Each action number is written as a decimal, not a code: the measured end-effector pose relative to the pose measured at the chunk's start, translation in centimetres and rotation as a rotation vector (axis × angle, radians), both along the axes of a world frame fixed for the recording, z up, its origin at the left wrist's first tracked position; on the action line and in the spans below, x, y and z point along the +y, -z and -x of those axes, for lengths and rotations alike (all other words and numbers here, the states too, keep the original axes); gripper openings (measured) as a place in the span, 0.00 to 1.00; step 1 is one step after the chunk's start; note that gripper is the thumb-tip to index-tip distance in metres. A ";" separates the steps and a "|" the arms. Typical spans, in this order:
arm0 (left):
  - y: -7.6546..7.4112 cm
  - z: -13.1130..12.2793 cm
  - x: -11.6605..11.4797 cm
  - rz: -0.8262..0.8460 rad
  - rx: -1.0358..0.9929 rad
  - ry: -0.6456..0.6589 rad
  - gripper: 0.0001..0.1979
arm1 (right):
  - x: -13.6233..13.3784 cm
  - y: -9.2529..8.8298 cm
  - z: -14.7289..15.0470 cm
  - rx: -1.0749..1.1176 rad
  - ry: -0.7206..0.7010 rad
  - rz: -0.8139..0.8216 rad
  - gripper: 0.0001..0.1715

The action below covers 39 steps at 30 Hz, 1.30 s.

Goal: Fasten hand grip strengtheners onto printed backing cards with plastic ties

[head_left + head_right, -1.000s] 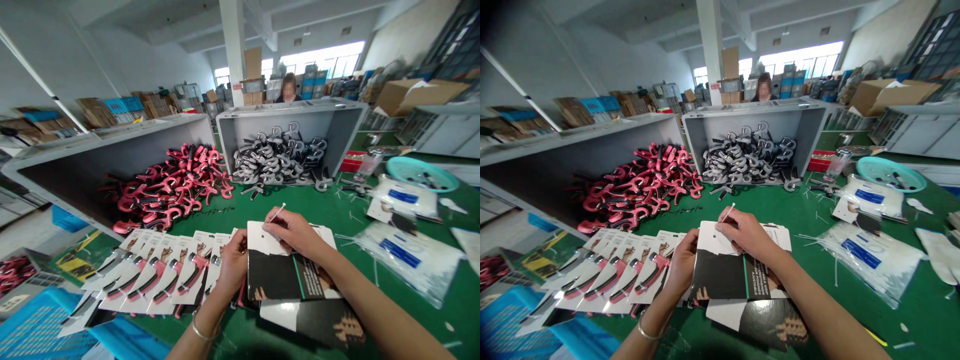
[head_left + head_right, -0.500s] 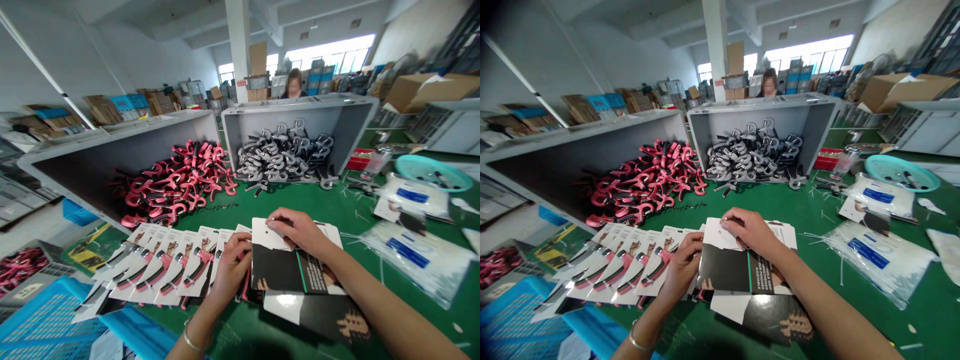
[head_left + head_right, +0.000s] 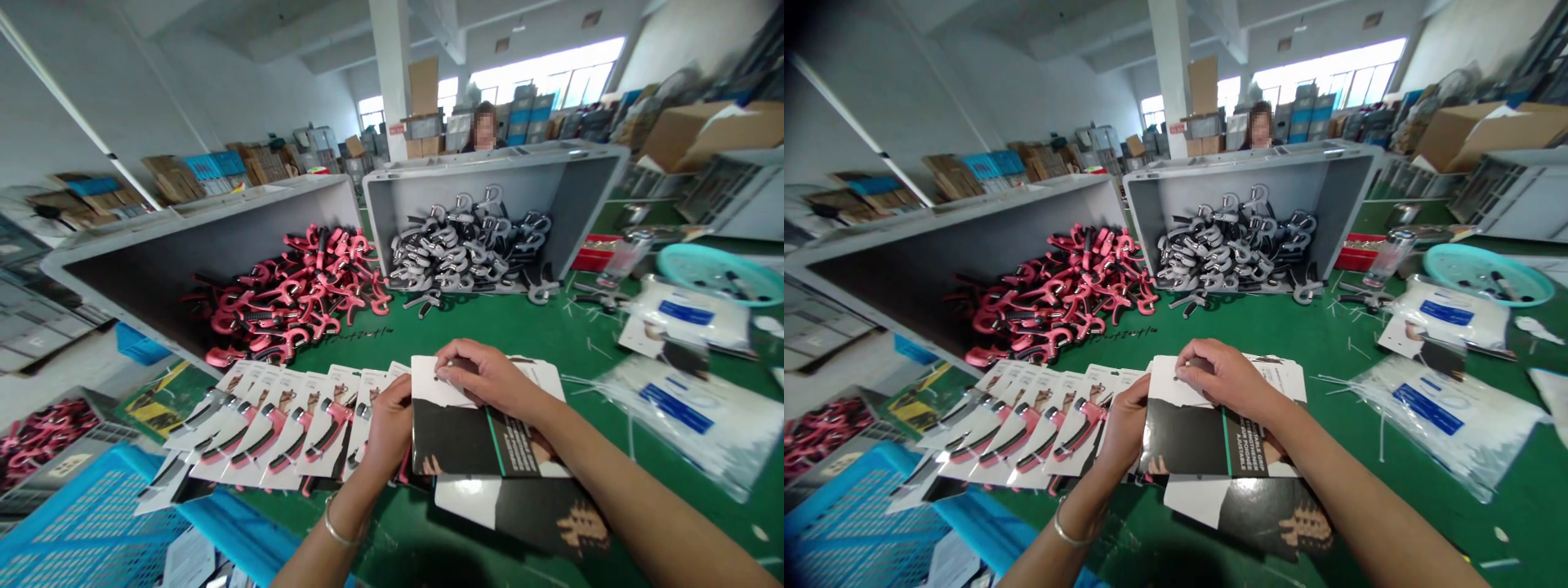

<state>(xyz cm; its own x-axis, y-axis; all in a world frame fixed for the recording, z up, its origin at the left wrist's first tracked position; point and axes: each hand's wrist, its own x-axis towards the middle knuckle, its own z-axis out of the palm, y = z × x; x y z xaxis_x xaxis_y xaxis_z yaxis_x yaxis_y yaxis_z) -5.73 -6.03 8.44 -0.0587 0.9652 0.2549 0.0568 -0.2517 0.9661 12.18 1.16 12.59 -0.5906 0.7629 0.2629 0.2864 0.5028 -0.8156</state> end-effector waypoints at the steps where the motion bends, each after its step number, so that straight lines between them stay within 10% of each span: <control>1: -0.1 0.1 0.2 0.029 -0.009 0.011 0.07 | 0.0 0.0 0.0 0.002 -0.008 0.006 0.09; 7: -0.6 0.2 0.8 0.034 -0.040 0.052 0.07 | -0.3 -0.4 -0.3 0.021 -0.021 -0.053 0.10; 14: -0.6 0.5 0.4 0.174 -0.332 0.125 0.31 | -0.3 -0.1 0.0 -0.040 -0.043 -0.173 0.05; 20: -1.4 2.3 1.0 0.239 -0.353 0.103 0.16 | -0.4 -0.4 -0.1 -0.007 -0.103 -0.162 0.02; 31: -3.1 1.6 3.3 0.355 -0.047 0.242 0.15 | -0.2 -1.0 -1.1 0.223 -0.049 -0.059 0.04; 39: -2.8 -0.5 -4.4 0.547 -0.283 0.022 0.20 | -3.5 1.3 -8.5 0.433 0.548 0.030 0.11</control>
